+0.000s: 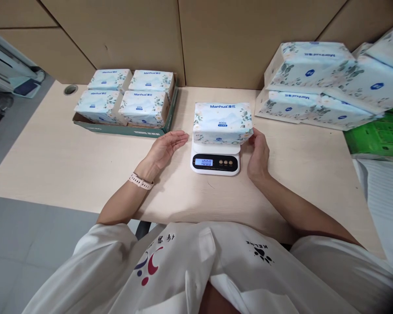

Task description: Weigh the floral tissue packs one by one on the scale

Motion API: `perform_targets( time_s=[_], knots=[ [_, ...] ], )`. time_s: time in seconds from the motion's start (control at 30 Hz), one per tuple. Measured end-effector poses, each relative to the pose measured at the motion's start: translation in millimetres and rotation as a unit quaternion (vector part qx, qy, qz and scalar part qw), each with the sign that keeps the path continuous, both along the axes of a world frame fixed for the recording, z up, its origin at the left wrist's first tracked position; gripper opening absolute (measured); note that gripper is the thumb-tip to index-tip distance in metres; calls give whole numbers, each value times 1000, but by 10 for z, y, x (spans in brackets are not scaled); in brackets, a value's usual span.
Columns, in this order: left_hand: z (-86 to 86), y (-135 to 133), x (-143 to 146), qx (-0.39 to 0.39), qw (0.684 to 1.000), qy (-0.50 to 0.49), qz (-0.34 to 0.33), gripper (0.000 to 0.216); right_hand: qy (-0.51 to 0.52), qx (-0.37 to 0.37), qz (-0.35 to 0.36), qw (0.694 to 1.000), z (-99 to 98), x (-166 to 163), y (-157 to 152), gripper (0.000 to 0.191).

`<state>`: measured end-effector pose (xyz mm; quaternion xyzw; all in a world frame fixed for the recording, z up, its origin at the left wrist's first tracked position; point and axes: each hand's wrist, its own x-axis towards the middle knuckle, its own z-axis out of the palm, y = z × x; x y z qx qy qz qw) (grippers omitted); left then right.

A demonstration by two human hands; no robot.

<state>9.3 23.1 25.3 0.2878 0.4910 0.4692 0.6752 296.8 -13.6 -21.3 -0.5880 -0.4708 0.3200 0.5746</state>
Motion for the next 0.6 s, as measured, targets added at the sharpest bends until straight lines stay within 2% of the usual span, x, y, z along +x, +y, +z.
perform_targets(
  time_s=[0.6],
  knots=[
    [-6,-21,10,8,1000,1,-1,12,36,21,7,999,-51,-2,13,65]
  ],
)
